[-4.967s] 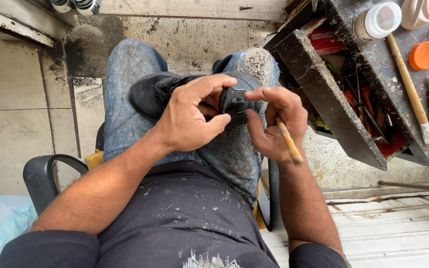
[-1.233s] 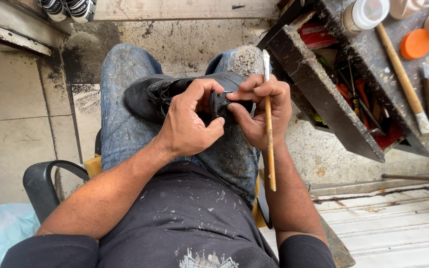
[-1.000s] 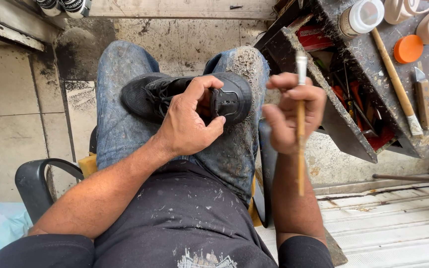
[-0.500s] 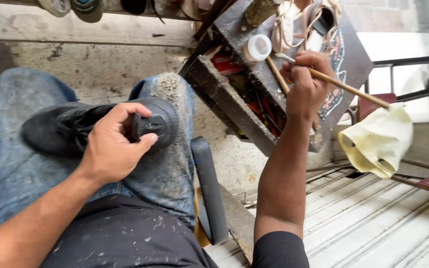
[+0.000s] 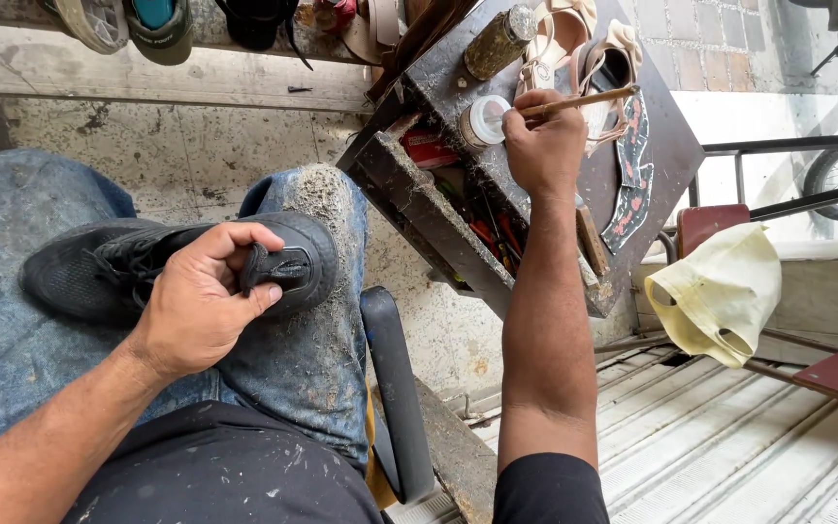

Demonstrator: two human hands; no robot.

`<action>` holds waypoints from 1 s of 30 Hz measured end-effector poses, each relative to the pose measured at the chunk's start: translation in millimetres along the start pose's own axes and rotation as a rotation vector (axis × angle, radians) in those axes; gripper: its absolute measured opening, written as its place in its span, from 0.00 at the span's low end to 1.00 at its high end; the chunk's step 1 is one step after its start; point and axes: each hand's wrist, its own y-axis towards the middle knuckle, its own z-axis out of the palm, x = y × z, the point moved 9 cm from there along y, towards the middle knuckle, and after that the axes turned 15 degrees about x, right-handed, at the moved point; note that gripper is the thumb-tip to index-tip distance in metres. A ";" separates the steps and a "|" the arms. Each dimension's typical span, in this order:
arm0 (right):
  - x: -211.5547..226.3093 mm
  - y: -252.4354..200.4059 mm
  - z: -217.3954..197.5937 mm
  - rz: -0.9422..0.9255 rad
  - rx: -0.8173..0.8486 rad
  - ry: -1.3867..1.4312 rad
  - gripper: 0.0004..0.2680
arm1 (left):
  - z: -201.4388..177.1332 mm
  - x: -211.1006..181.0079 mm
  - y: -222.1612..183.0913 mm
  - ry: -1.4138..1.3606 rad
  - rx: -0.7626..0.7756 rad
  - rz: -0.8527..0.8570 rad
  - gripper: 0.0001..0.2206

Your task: Apply glue or paint to the soles and edges of sneakers using a brush

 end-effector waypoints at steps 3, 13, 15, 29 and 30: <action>-2.7 -5.3 -7.9 -0.023 -0.050 0.092 0.01 | -0.5 2.2 0.2 -0.014 0.007 -0.001 0.23; -90.6 -15.9 5.5 0.167 -0.315 0.864 0.04 | -4.4 10.8 6.1 -0.087 -0.005 -0.007 0.24; -96.4 -13.0 21.9 0.185 -0.262 0.969 0.05 | -5.9 6.3 4.7 -0.031 -0.018 -0.019 0.24; 97.6 -148.3 41.3 -0.421 0.043 1.352 0.07 | -0.2 -16.8 3.0 0.109 -0.010 0.006 0.19; 101.2 -153.6 46.1 -0.437 0.000 1.319 0.08 | -2.5 -14.6 2.2 0.113 -0.019 -0.005 0.19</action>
